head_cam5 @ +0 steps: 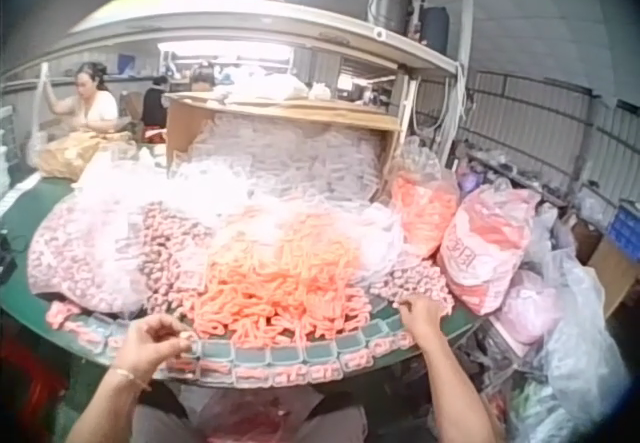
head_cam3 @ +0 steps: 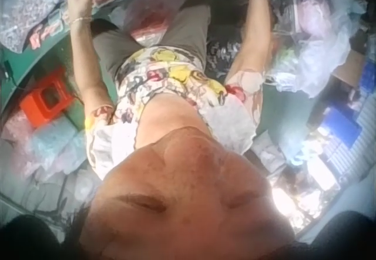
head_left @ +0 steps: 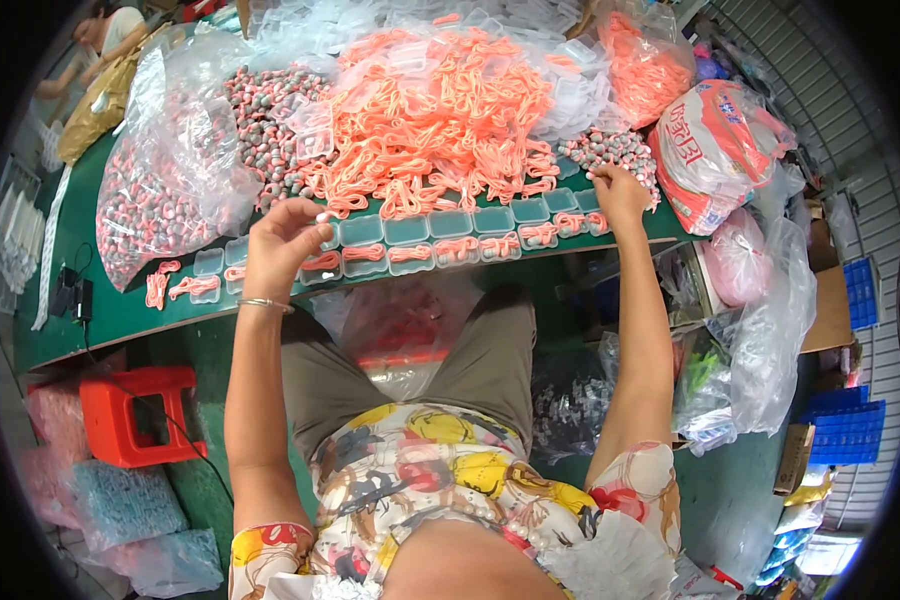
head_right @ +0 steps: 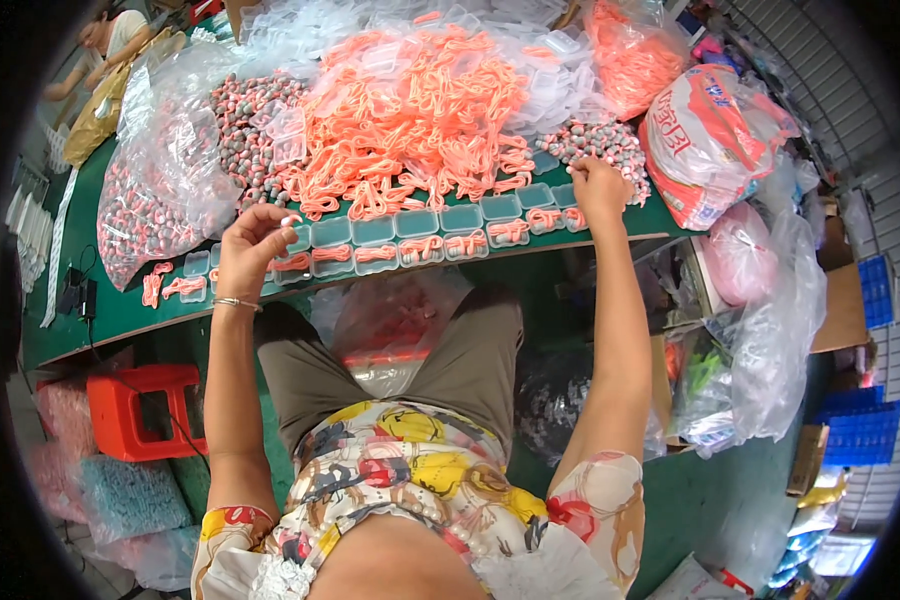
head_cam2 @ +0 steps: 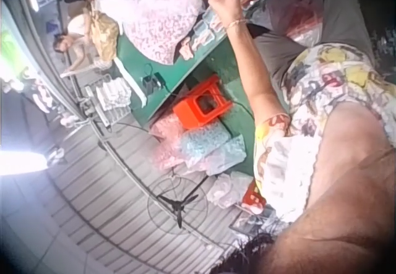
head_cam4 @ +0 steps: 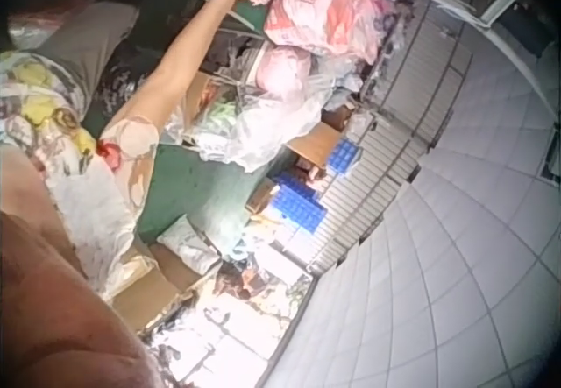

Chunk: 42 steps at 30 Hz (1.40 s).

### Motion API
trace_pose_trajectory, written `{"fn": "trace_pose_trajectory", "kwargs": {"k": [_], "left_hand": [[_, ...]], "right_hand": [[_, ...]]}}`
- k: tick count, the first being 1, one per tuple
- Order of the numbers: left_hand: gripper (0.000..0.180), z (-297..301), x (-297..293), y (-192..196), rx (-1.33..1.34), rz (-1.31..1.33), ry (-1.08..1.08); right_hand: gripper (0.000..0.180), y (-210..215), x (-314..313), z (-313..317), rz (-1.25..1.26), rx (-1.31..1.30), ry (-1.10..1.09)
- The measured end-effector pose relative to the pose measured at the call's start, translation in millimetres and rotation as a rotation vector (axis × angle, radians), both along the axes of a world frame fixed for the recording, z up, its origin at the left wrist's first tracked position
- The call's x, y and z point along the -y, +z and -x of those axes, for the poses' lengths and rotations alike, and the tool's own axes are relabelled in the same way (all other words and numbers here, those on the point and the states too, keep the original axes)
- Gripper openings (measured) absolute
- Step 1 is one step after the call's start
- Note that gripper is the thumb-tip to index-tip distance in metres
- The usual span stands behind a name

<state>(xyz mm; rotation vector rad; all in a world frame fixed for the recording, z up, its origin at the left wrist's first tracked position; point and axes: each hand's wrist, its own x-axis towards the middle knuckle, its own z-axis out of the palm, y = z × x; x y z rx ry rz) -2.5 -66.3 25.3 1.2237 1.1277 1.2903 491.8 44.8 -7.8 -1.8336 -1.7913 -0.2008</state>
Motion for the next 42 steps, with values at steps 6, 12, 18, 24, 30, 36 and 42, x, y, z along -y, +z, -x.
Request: {"fn": "trace_pose_trajectory", "kwargs": {"k": [6, 12, 18, 24, 30, 36, 42], "left_hand": [[0.018, -21.7, 18.8, -5.0, 0.099, 0.080, -0.001], [0.016, -33.9, 25.3, -0.5, 0.185, 0.074, -0.054], [0.016, -36.1, 29.8, -2.2, 0.182, 0.085, -0.033], [0.010, -41.7, 33.5, -5.6, -0.025, 0.034, -0.016], [0.014, -56.2, 31.9, -8.5, -0.441, -0.349, 0.034], [0.013, -59.3, 23.2, -16.7, -0.718, -0.610, -0.013], [0.005, -69.4, 20.8, -25.2, -0.805, -0.720, 0.051]], "right_hand": [[0.013, 13.0, -3.9, 36.0, 0.066, 0.313, -0.161], [0.013, 3.0, -5.2, 27.0, 0.011, 0.191, -0.175], [0.016, 7.8, -1.3, 24.2, 0.149, -0.034, -0.102], [0.016, 14.2, -5.3, 22.2, 0.252, 0.067, -0.041], [0.016, 25.8, 8.4, 28.0, 0.109, -0.087, 0.087], [0.007, 61.1, 89.7, 141.2, 0.245, -0.683, 0.479], [0.011, 46.4, 119.7, 212.1, 0.058, -0.286, 0.767]]}}
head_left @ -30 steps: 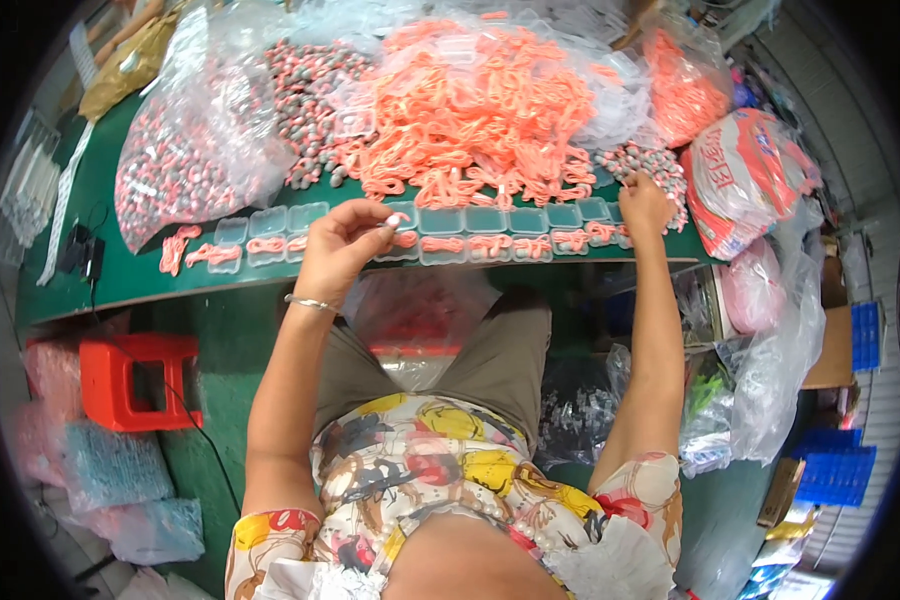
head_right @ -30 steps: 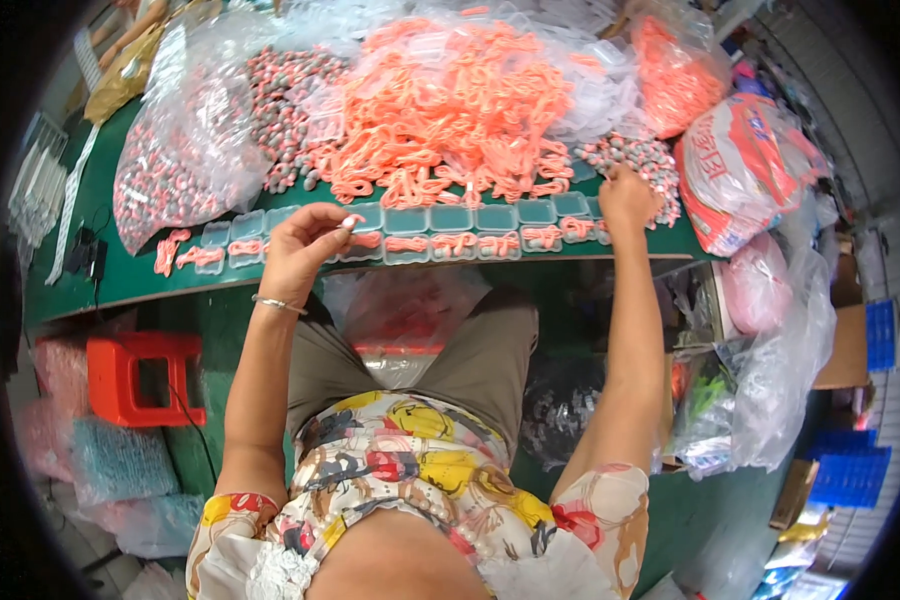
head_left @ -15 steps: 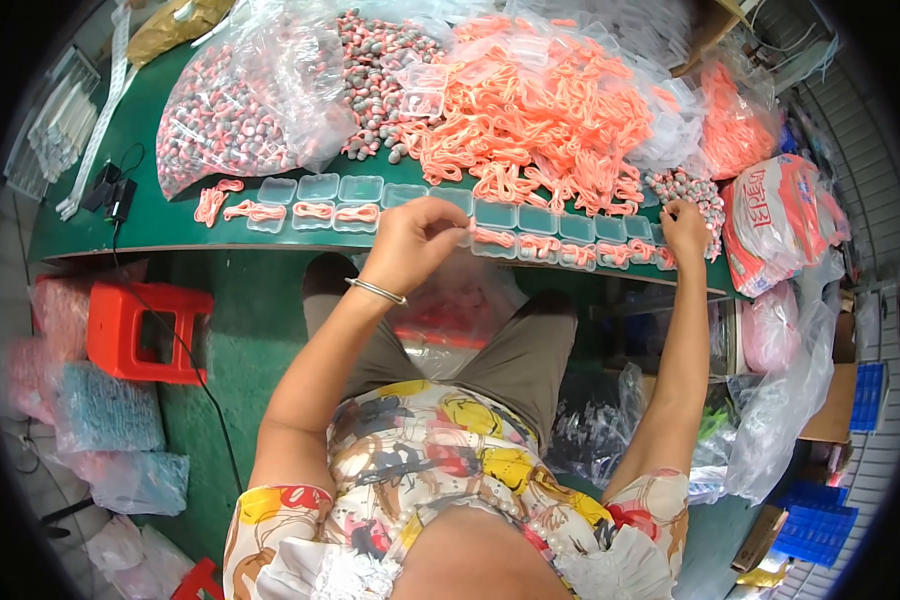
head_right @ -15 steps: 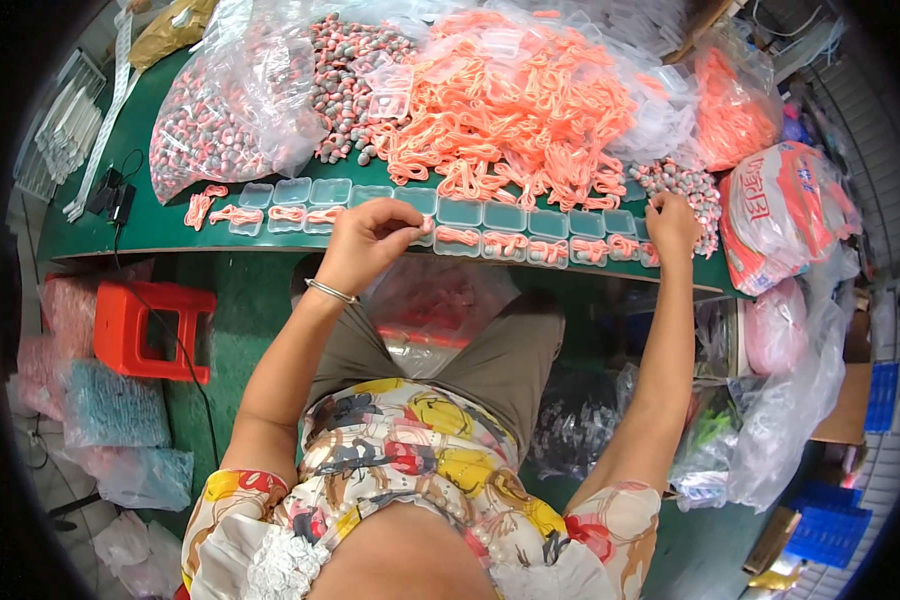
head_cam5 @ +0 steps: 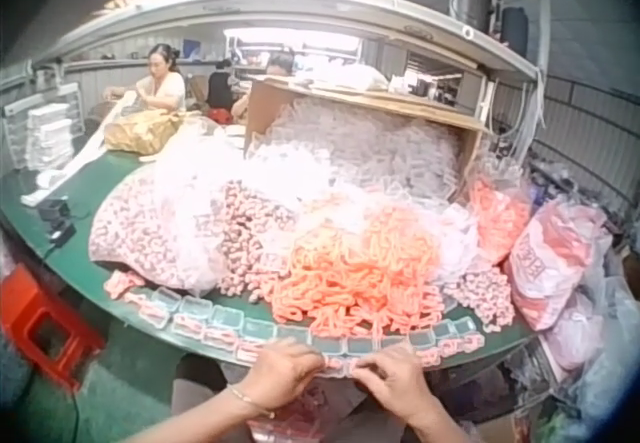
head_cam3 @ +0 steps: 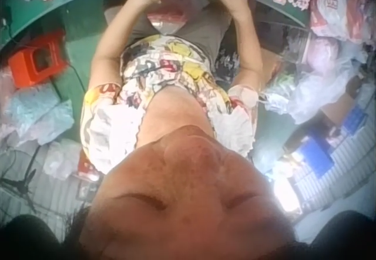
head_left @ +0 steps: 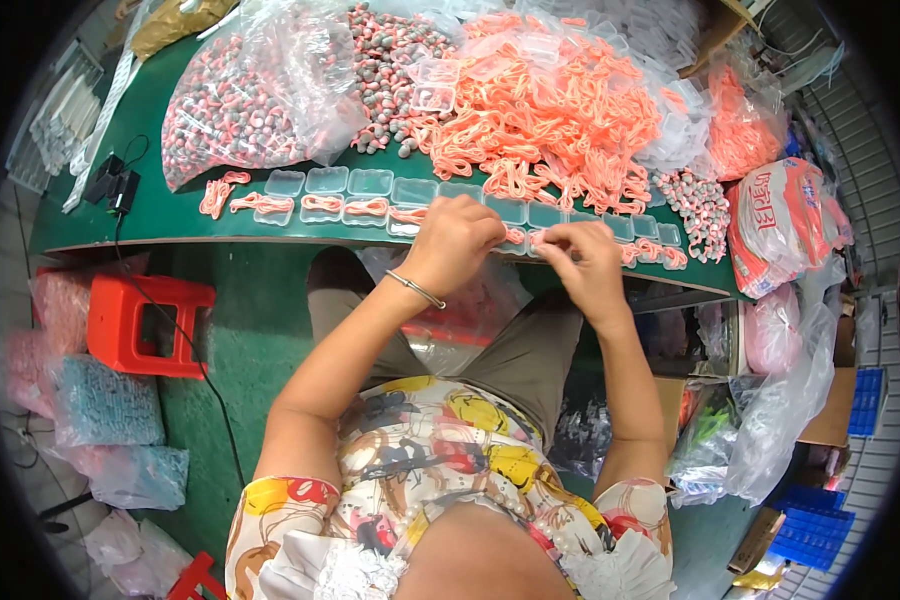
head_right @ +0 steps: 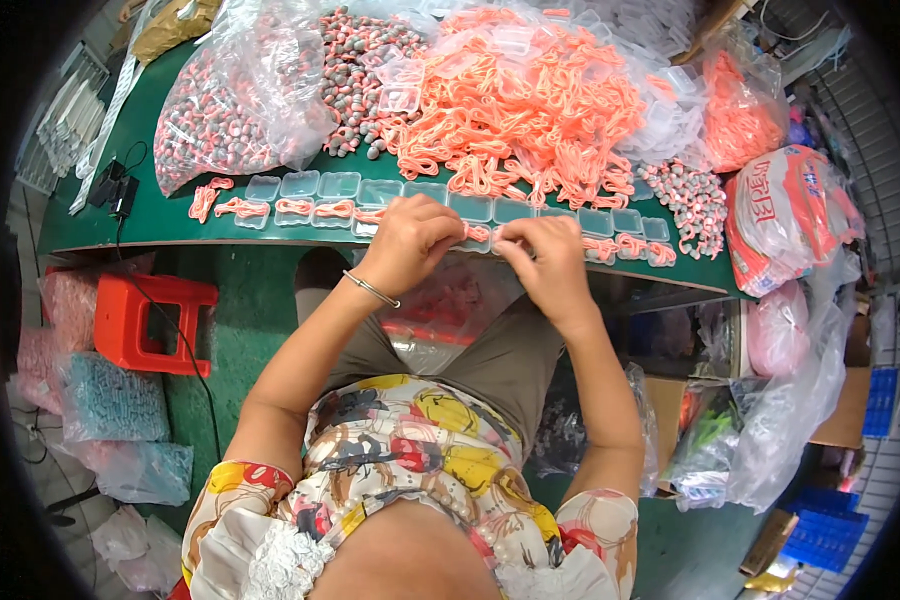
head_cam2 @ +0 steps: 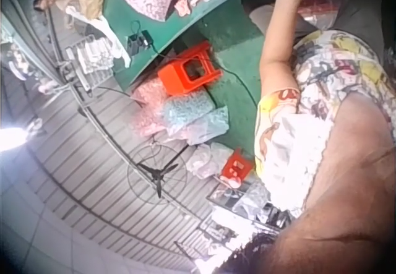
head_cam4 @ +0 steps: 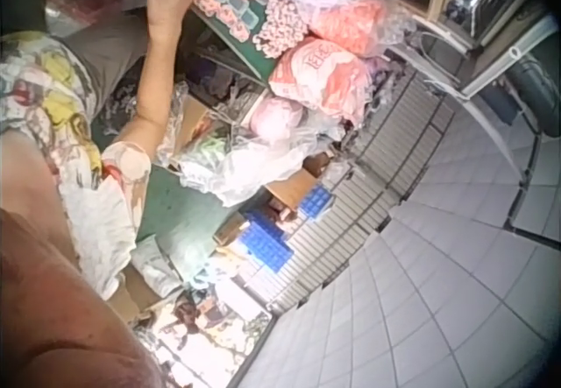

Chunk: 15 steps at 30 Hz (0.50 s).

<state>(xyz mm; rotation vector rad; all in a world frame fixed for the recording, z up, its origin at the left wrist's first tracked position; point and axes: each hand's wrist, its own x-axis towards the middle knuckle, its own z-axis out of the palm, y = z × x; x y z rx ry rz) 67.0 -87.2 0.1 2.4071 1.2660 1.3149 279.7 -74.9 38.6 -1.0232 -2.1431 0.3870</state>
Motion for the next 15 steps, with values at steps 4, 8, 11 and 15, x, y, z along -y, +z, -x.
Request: {"fn": "trace_pose_trajectory", "kwargs": {"k": [4, 8, 11, 15], "left_hand": [[0.005, -2.4, 1.1, -4.1, -0.013, -0.022, 0.008], [0.010, 0.1, 3.2, -2.4, -0.083, 0.058, -0.011], [0.010, 0.9, 6.0, 1.5, -0.083, 0.054, -0.002], [0.009, 0.7, 6.1, -0.3, -0.101, 0.041, 0.046]], "right_hand": [[0.011, -17.2, 0.8, 18.4, -0.070, 0.064, 0.007], [0.011, -22.4, 2.9, 24.5, -0.179, 0.156, -0.036], [0.012, -22.0, 2.9, 23.9, -0.217, 0.215, -0.053], [0.012, -17.3, 2.9, 26.7, -0.231, 0.268, -0.025]]}}
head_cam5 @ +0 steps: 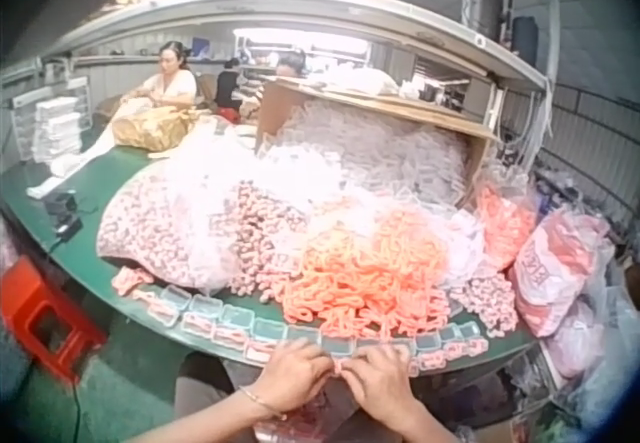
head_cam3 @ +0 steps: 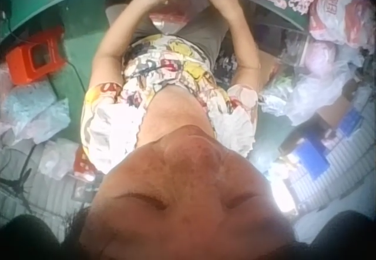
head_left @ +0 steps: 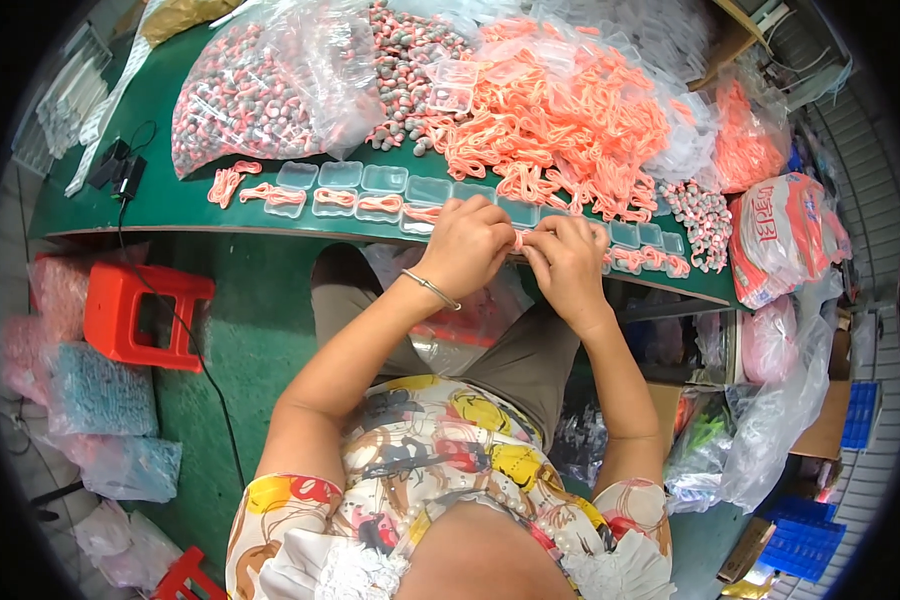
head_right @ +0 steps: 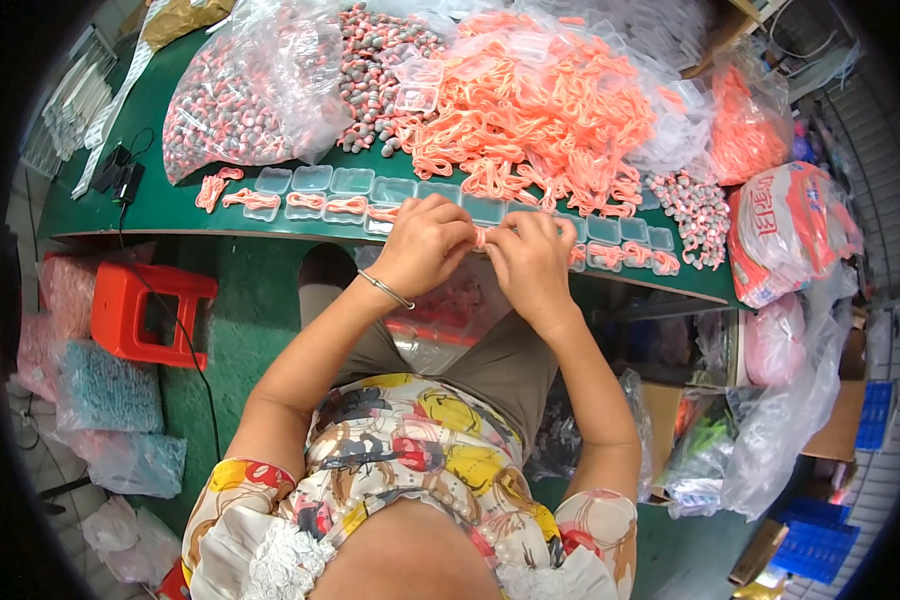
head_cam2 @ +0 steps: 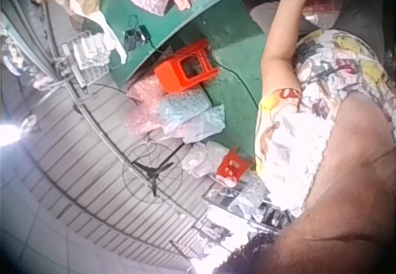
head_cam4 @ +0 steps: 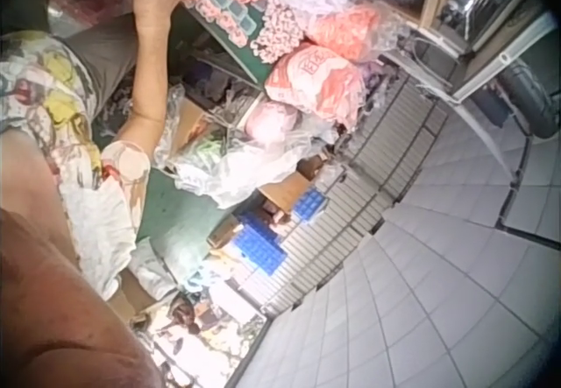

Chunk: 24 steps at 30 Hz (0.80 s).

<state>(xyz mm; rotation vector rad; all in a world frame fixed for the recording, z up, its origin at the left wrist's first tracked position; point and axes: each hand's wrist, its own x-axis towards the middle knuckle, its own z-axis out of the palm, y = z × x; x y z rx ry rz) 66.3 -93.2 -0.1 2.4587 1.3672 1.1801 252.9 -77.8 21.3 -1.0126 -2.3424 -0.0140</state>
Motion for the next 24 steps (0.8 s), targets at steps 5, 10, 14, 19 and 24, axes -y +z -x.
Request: {"fn": "trace_pose_trajectory", "kwargs": {"k": [5, 10, 14, 19, 24], "left_hand": [[0.010, 0.1, -0.1, 3.8, 0.009, -0.015, 0.012], [0.010, 39.8, -26.0, 12.5, 0.116, -0.029, 0.178], [0.013, 81.5, -56.5, 20.1, -0.020, 0.200, 0.504], [0.017, 94.0, -78.7, 9.1, -0.152, 0.325, 0.522], [0.021, 112.2, -83.8, -2.8, 0.137, 0.442, 0.409]], "right_hand": [[0.012, -4.7, -1.7, -0.5, -0.013, 0.031, -0.014], [0.014, 7.0, 1.0, -4.6, 0.046, -0.052, -0.012], [0.013, 12.1, -2.1, -25.8, 0.073, -0.120, -0.045], [0.010, 11.5, -7.7, -57.4, 0.105, -0.150, -0.141], [0.008, 19.9, -13.4, -89.9, 0.157, -0.282, -0.190]]}}
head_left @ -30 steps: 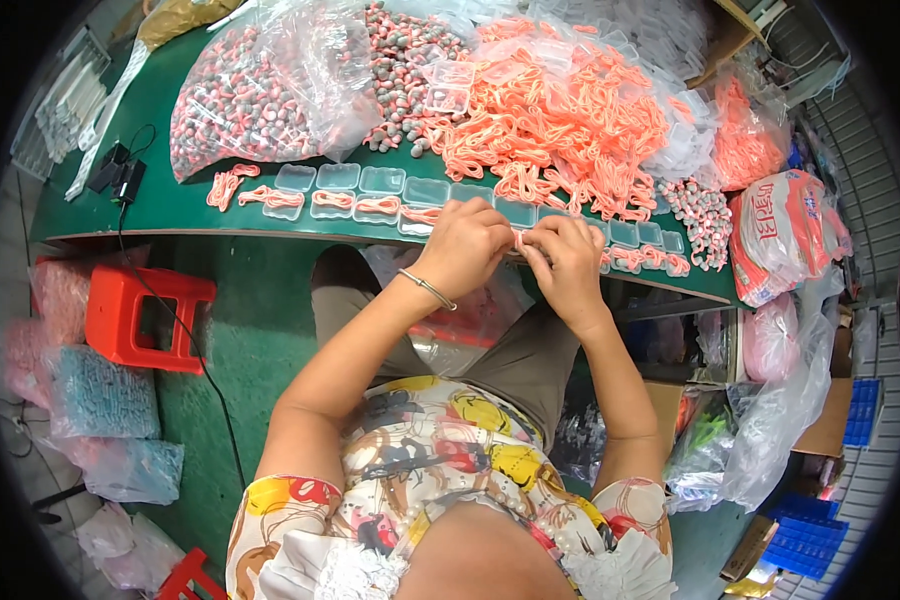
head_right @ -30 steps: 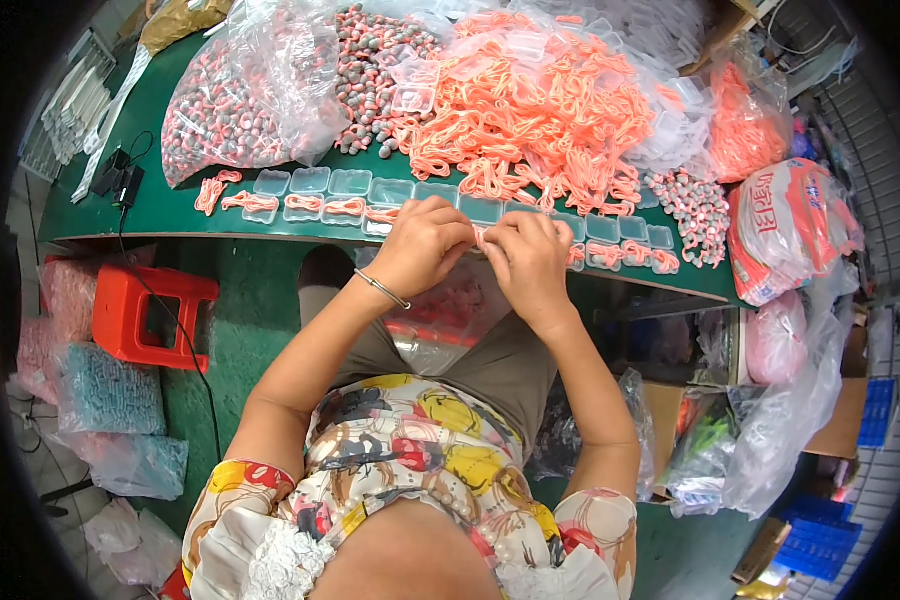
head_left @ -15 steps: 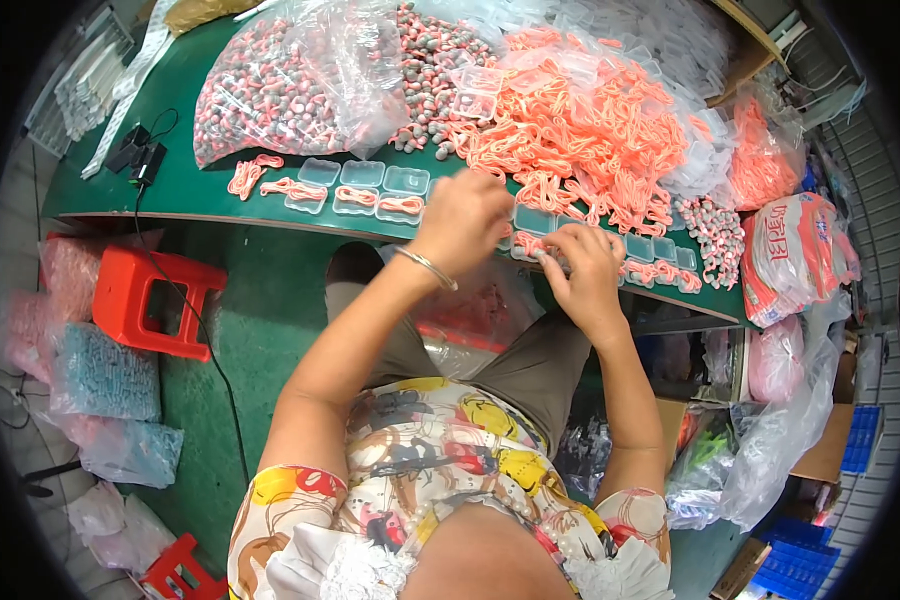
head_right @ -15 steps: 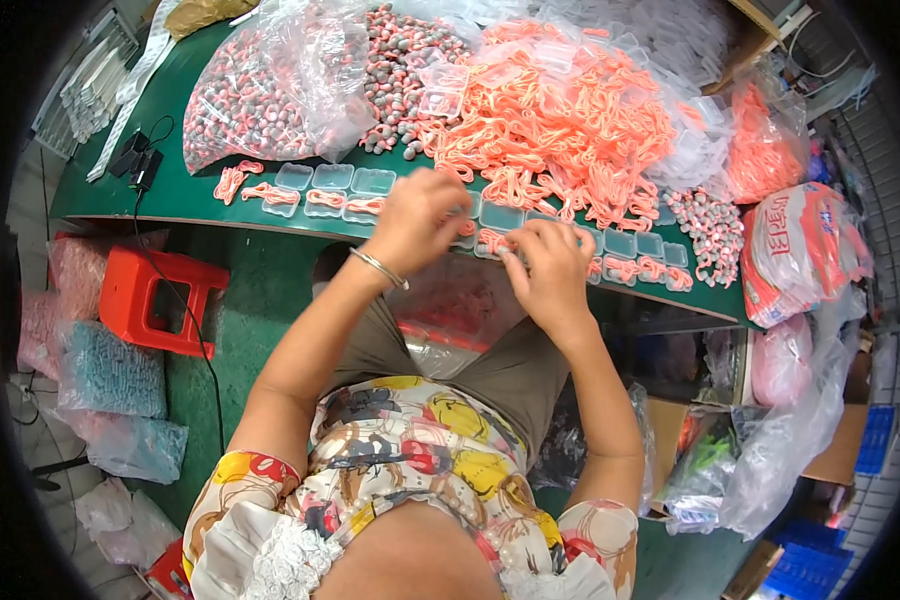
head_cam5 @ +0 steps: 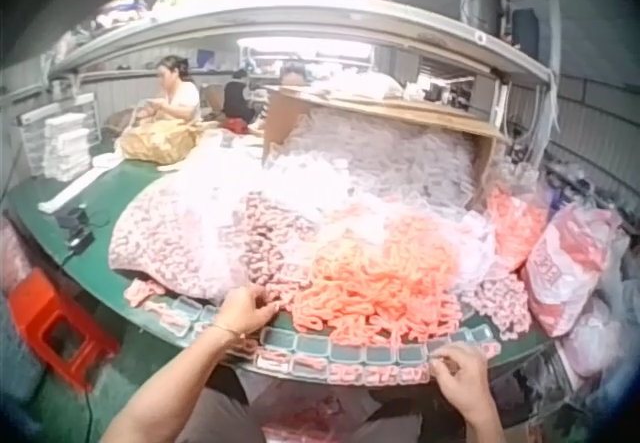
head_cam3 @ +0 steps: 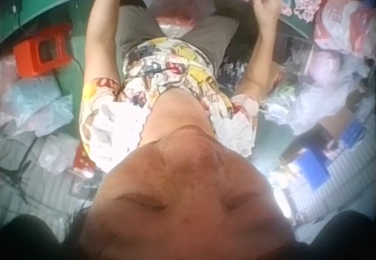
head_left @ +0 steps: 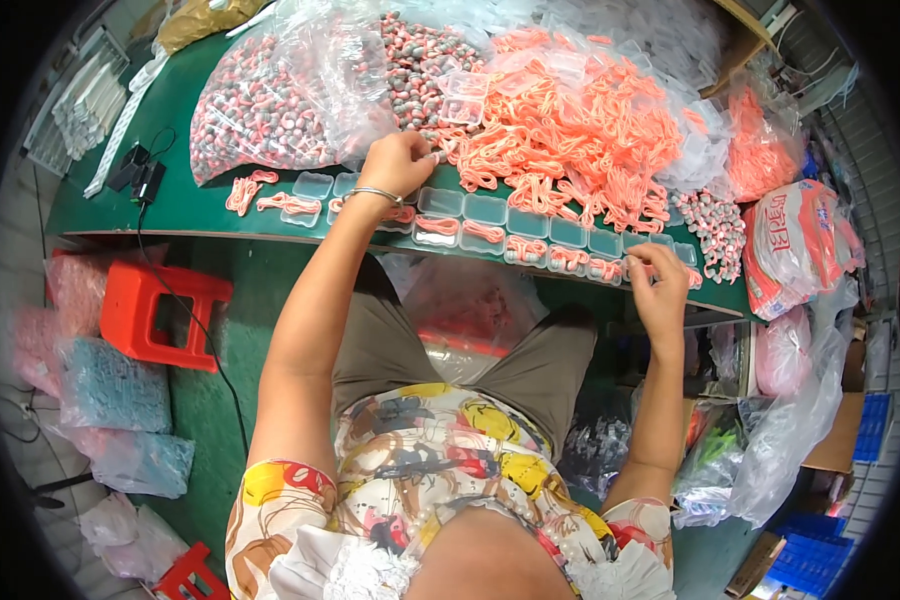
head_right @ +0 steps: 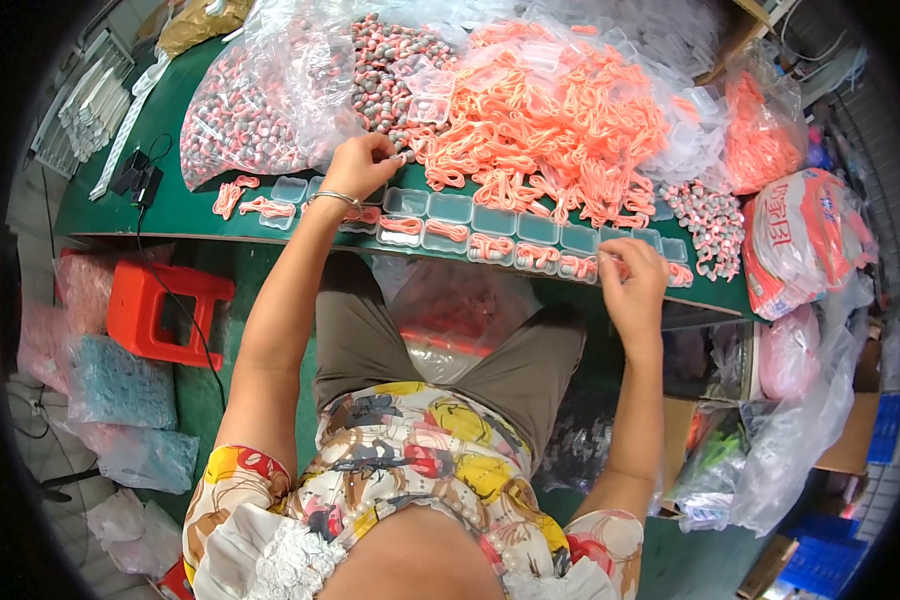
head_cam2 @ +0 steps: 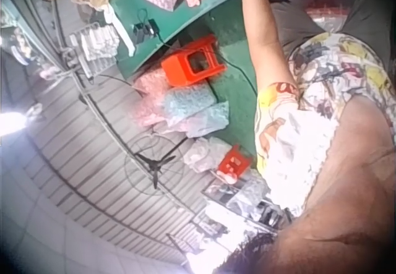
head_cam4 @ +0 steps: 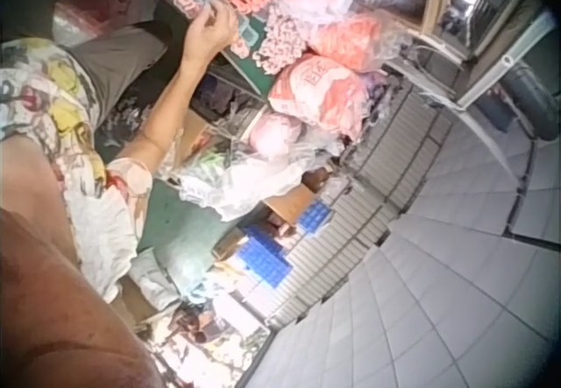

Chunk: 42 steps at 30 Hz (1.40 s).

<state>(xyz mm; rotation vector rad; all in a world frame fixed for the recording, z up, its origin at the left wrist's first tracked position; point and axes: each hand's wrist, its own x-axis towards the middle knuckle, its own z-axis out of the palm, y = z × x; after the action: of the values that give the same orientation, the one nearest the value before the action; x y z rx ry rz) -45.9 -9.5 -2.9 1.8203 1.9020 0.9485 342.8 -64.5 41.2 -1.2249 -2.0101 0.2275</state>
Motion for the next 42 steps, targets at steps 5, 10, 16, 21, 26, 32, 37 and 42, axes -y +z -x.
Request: {"fn": "trace_pose_trajectory", "kwargs": {"k": [5, 10, 16, 21, 26, 32, 37, 42], "left_hand": [[0.021, -10.8, -0.7, 5.6, 0.531, 0.074, -0.157], [0.018, -16.4, 28.7, 35.5, 0.640, 0.073, -0.189], [0.019, -20.1, 36.6, 40.9, 0.663, 0.138, -0.297], [0.017, -34.0, 49.6, 42.1, 0.719, 0.079, -0.354], [0.015, -36.6, 63.0, 41.0, 0.670, 0.127, -0.305], [0.016, -35.6, 67.0, 33.6, 0.625, 0.130, -0.312], [0.015, -31.5, 73.5, 30.6, 0.661, 0.085, -0.308], [0.017, -18.2, 82.0, 29.6, 0.649, 0.101, -0.262]], "right_hand": [[0.008, 6.8, -5.8, -47.4, 0.041, -0.154, -0.118], [0.012, -5.3, -48.9, -113.7, -0.033, -0.304, -0.356], [0.017, -35.3, -89.0, -157.2, 0.014, 0.075, -0.542], [0.016, -43.9, -115.9, -146.0, -0.065, 0.334, -0.604], [0.012, -31.5, -116.3, -116.6, -0.039, 0.540, -0.654], [0.015, -43.6, -120.9, -126.0, -0.088, 0.634, -0.729], [0.013, -29.4, -112.9, -129.1, 0.130, 0.426, -0.686], [0.017, -34.1, -104.1, -128.4, 0.198, -0.060, -0.398]]}}
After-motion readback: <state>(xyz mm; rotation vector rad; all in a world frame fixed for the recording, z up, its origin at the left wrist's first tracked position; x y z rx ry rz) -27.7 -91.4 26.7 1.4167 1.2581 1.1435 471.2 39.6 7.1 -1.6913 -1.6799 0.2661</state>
